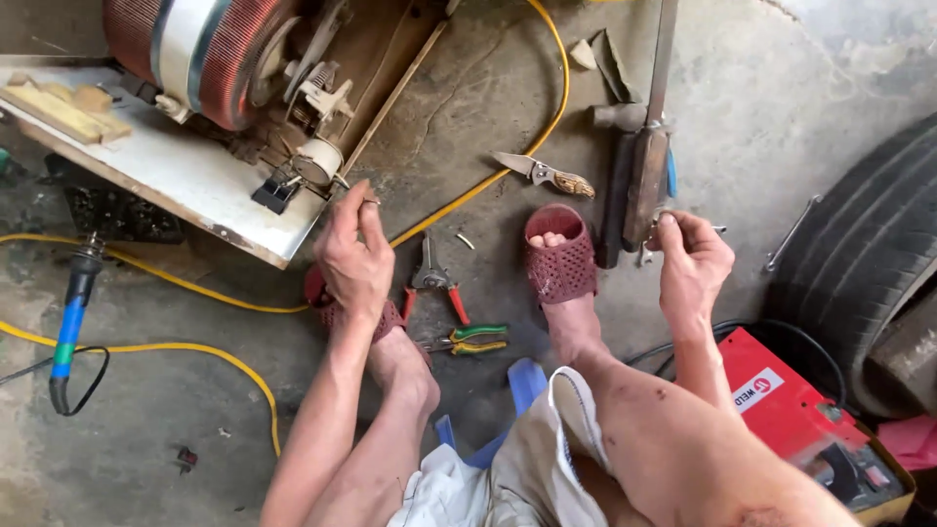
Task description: The person works on a small electrical device with a copper coil, using pliers to strip and cut wires. They connect a power plug to the device and manipulate the internal wiring and components with their hands and tools.
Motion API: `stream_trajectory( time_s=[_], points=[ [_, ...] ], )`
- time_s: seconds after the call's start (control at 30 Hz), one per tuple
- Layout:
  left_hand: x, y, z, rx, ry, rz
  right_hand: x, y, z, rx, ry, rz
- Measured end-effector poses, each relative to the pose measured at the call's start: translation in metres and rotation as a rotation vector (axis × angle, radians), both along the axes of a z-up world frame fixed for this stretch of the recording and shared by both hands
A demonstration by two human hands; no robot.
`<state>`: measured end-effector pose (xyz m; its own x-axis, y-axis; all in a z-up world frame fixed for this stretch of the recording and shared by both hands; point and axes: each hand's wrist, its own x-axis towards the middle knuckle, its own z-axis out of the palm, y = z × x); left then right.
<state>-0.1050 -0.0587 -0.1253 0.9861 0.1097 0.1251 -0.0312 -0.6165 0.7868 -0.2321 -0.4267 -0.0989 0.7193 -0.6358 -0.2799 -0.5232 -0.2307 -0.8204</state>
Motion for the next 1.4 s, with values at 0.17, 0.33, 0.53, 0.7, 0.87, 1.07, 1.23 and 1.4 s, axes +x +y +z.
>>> stream_trajectory(
  time_s=[0.17, 0.33, 0.53, 0.7, 0.87, 1.07, 1.23, 1.4],
  points=[
    [-0.004, 0.027, -0.003, 0.004, 0.083, -0.095, -0.011, 0.021, -0.015, -0.231, 0.070, 0.268],
    [-0.011, 0.025, -0.030, 0.115, -0.016, -0.208, 0.014, 0.108, -0.027, -0.593, -0.263, 0.999],
    [0.003, 0.018, -0.027, 0.115, 0.100, -0.206, 0.046, 0.187, -0.020, -0.424, 0.073, 1.729],
    [0.004, 0.023, -0.030, 0.114, 0.074, -0.172, 0.022, 0.196, -0.054, -0.592, -0.132, 1.521],
    [0.009, 0.017, -0.013, -0.044, 0.013, -0.130, 0.005, 0.170, -0.074, -0.664, -0.132, 1.452],
    [0.013, 0.011, -0.026, -0.114, 0.092, -0.086, 0.034, 0.154, -0.065, 0.094, 0.611, 0.794],
    [0.015, 0.005, -0.029, -0.196, 0.086, 0.001, 0.030, 0.159, -0.041, 1.039, 0.344, 0.290],
    [0.019, 0.009, -0.036, -0.204, 0.060, 0.053, 0.079, 0.194, -0.016, 1.426, 0.175, 0.366]
  ],
)
